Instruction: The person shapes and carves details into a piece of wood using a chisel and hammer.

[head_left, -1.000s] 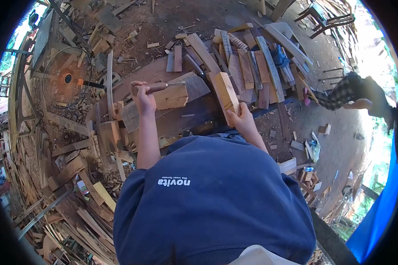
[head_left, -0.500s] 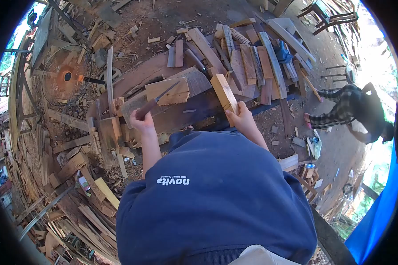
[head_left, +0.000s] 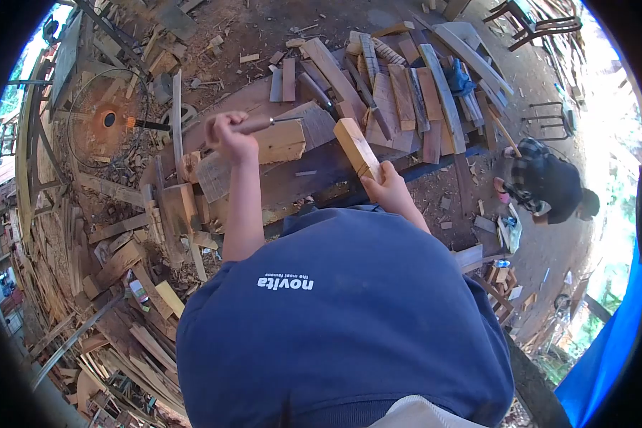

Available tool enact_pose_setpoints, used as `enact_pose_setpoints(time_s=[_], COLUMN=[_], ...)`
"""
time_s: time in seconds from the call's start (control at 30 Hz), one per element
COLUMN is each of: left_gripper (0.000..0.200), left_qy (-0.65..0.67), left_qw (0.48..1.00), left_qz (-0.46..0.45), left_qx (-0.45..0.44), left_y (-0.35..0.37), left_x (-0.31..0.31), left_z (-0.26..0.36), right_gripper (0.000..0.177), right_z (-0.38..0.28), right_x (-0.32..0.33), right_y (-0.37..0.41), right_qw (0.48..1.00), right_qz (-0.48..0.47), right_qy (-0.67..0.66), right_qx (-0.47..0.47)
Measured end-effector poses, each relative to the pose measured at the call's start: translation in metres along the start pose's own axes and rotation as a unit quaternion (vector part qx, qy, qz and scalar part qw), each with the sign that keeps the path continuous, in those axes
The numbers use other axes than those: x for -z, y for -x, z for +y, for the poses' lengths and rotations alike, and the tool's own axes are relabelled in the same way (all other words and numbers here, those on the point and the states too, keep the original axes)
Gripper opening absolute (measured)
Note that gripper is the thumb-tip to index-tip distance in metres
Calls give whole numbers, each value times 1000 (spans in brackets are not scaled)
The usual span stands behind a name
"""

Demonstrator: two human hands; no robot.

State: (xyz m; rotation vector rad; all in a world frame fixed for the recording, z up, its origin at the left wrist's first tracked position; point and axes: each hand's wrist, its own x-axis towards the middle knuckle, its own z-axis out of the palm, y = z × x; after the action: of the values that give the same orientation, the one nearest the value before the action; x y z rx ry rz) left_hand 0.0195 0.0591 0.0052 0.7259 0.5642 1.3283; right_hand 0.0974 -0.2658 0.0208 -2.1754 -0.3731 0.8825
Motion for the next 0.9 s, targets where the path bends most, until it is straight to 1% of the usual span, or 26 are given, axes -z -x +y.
enact_pose_setpoints(time_s=[0.03,0.07,0.13,0.17,0.23,0.37,0.43,0.53,0.6,0.67,0.8,0.87,0.9], left_gripper=[15,15,14,15,15,14,14,13,12,11,11,16,16], left_qy=[-14,-15,-116,-156,-169,-213,-220,-234,-242,-263,-275,-322,-323], left_qw=[999,999,989,981,977,964,962,959,957,948,948,938,938], left_qz=[-45,-46,-92,-109,-122,-148,-150,-147,-142,-150,-141,-114,-112], left_qx=[5,5,-21,-36,-44,-60,-62,-67,-70,-100,-74,-63,-63], left_y=[-1,2,12,12,18,24,26,29,30,31,35,33,31], left_x=[-6,-10,-37,-37,-45,-54,-55,-58,-59,-58,-69,-74,-74], left_z=[-5,-11,-12,-18,-23,-29,-31,-32,-34,-36,-36,-42,-48], right_gripper=[41,42,42,42,43,43,44,44,42,41,39,39,40], right_z=[1,3,6,7,12,36,37,39,41,40,35,39,38], right_x=[1,4,9,11,15,20,25,31,33,36,41,40,40], right_y=[1,2,3,4,3,-4,-6,-8,-11,-14,-16,-19,-20], right_qw=[1000,1000,1000,1000,999,999,999,999,998,999,999,999,999], right_qz=[0,2,3,5,7,35,44,33,44,42,33,33,34], right_qy=[-1,-3,-7,-17,-31,-7,0,-27,-34,-34,-42,-34,-26], right_qx=[-1,-1,-2,-10,-18,-5,1,-7,6,-1,-5,-3,1])
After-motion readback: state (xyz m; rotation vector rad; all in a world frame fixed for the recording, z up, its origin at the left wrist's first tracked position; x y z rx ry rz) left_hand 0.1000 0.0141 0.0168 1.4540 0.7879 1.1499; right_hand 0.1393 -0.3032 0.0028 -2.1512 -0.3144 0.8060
